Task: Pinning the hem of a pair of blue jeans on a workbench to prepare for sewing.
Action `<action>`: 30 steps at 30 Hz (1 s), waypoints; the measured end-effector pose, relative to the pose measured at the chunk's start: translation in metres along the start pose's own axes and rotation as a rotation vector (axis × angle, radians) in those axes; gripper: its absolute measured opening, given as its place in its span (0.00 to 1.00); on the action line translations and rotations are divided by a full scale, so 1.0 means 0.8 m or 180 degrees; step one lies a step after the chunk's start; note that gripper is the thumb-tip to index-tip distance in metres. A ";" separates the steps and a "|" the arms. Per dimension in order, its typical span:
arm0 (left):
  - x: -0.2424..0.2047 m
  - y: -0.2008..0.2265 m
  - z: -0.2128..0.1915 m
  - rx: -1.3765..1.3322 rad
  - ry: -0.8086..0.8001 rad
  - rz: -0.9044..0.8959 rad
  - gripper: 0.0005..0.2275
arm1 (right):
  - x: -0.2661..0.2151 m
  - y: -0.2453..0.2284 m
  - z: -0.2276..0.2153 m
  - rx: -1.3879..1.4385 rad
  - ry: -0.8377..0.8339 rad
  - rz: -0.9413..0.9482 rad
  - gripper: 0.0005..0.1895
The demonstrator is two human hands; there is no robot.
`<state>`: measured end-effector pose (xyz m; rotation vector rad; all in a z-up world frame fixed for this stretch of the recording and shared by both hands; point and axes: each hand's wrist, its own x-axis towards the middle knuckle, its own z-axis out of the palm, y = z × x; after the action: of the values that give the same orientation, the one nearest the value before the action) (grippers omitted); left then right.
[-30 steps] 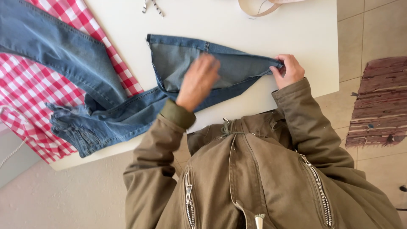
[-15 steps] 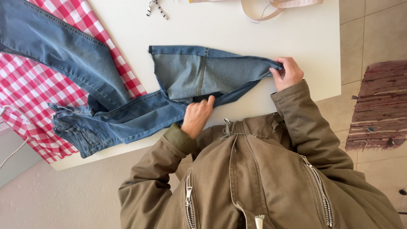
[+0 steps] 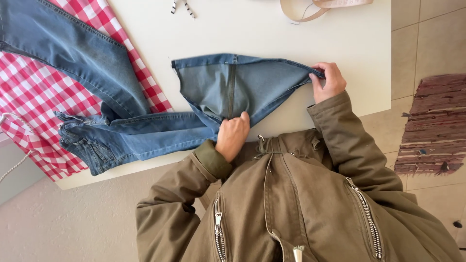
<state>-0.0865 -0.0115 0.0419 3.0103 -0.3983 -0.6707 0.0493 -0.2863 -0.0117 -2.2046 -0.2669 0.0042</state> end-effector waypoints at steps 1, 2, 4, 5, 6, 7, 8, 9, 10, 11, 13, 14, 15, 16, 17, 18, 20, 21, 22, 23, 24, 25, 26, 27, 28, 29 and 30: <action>0.003 -0.004 -0.004 -0.0006 -0.0003 -0.0007 0.02 | -0.001 0.000 0.000 0.0001 -0.0010 -0.0001 0.15; 0.005 -0.009 -0.007 -0.0356 -0.0144 -0.0018 0.08 | -0.001 -0.001 0.002 0.0091 -0.0013 0.0065 0.15; 0.014 -0.017 -0.038 -0.0705 -0.0271 -0.0024 0.13 | 0.000 -0.002 0.002 0.0177 -0.0008 0.0125 0.15; 0.020 -0.021 -0.066 -0.0864 -0.0495 0.0047 0.18 | 0.000 -0.002 0.001 0.0122 -0.0043 0.0073 0.15; 0.025 -0.024 -0.093 -0.1023 -0.0726 0.0116 0.24 | 0.000 -0.002 0.000 0.0070 -0.0082 0.0026 0.15; 0.035 -0.031 -0.086 -0.1021 -0.0722 0.0118 0.24 | 0.000 -0.002 -0.001 0.0068 -0.0077 0.0024 0.15; 0.045 -0.037 -0.078 -0.0888 -0.0385 0.0303 0.21 | -0.003 -0.002 -0.004 0.0052 -0.0083 -0.0037 0.15; 0.055 -0.043 -0.070 -0.0754 -0.0048 0.0486 0.19 | -0.005 -0.001 -0.006 0.0035 -0.0090 -0.0098 0.14; 0.059 -0.048 -0.071 -0.0773 -0.0047 0.0484 0.19 | -0.005 -0.001 -0.008 0.0022 -0.0105 -0.0098 0.14; 0.064 -0.053 -0.072 -0.0652 0.0288 0.0521 0.16 | -0.006 0.000 -0.010 -0.0077 -0.0143 -0.0176 0.15; 0.060 -0.064 -0.075 -0.0538 0.0625 0.0513 0.17 | -0.007 0.010 -0.011 -0.0164 -0.0217 -0.0279 0.15; 0.060 -0.074 -0.079 -0.0588 0.0425 0.0509 0.20 | -0.009 0.019 -0.010 -0.0255 -0.0178 -0.0317 0.16; 0.060 -0.084 -0.083 -0.0636 0.0225 0.0503 0.23 | -0.010 0.028 -0.008 -0.0348 -0.0139 -0.0354 0.17; 0.060 -0.082 -0.086 -0.0641 0.0219 0.0513 0.23 | -0.008 0.029 -0.008 -0.0353 -0.0138 -0.0344 0.17; 0.060 -0.079 -0.089 -0.0590 0.0197 0.0530 0.24 | -0.008 0.029 -0.008 -0.0478 -0.0200 -0.0353 0.18; 0.058 -0.077 -0.092 -0.0540 0.0179 0.0528 0.25 | -0.005 0.030 -0.006 -0.0597 -0.0273 -0.0377 0.18; 0.060 -0.068 -0.070 -0.0452 0.0210 0.0553 0.23 | 0.009 0.005 -0.022 -0.0698 -0.0574 -0.0320 0.22; 0.062 -0.064 -0.060 -0.0356 0.0242 0.0588 0.21 | 0.017 -0.008 -0.030 -0.0800 -0.0865 -0.0262 0.27; 0.067 -0.065 -0.062 -0.0350 0.0248 0.0588 0.21 | 0.026 -0.018 -0.035 -0.0799 -0.0858 -0.0267 0.27; 0.072 -0.065 -0.063 -0.0188 0.0396 0.0598 0.22 | 0.035 -0.027 -0.041 -0.0961 -0.0983 -0.0382 0.30; 0.074 -0.063 -0.064 -0.0043 0.0531 0.0598 0.23 | 0.041 -0.036 -0.048 -0.1123 -0.1130 -0.0494 0.34; 0.074 -0.062 -0.071 -0.0056 0.0524 0.0590 0.23 | 0.049 -0.044 -0.038 -0.1123 -0.1147 -0.0494 0.34; 0.074 -0.062 -0.078 -0.0052 0.0614 0.0499 0.27 | 0.055 -0.053 -0.028 -0.1338 -0.1185 -0.0720 0.31; 0.075 -0.061 -0.086 -0.0049 0.0704 0.0408 0.31 | 0.061 -0.061 -0.018 -0.1551 -0.1222 -0.0946 0.28; 0.076 -0.061 -0.084 -0.0045 0.0709 0.0417 0.31 | 0.063 -0.069 -0.007 -0.1555 -0.1213 -0.0942 0.28; 0.076 -0.061 -0.083 -0.0275 0.0687 0.0347 0.34 | 0.064 -0.077 0.005 -0.1428 -0.1145 -0.0986 0.24; 0.077 -0.062 -0.082 -0.0504 0.0664 0.0275 0.36 | 0.066 -0.085 0.017 -0.1298 -0.1078 -0.1029 0.21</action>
<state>0.0065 0.0193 0.0715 2.8557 -0.4391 -0.3589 0.0862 -0.2256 0.0388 -2.5312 -0.8774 0.1584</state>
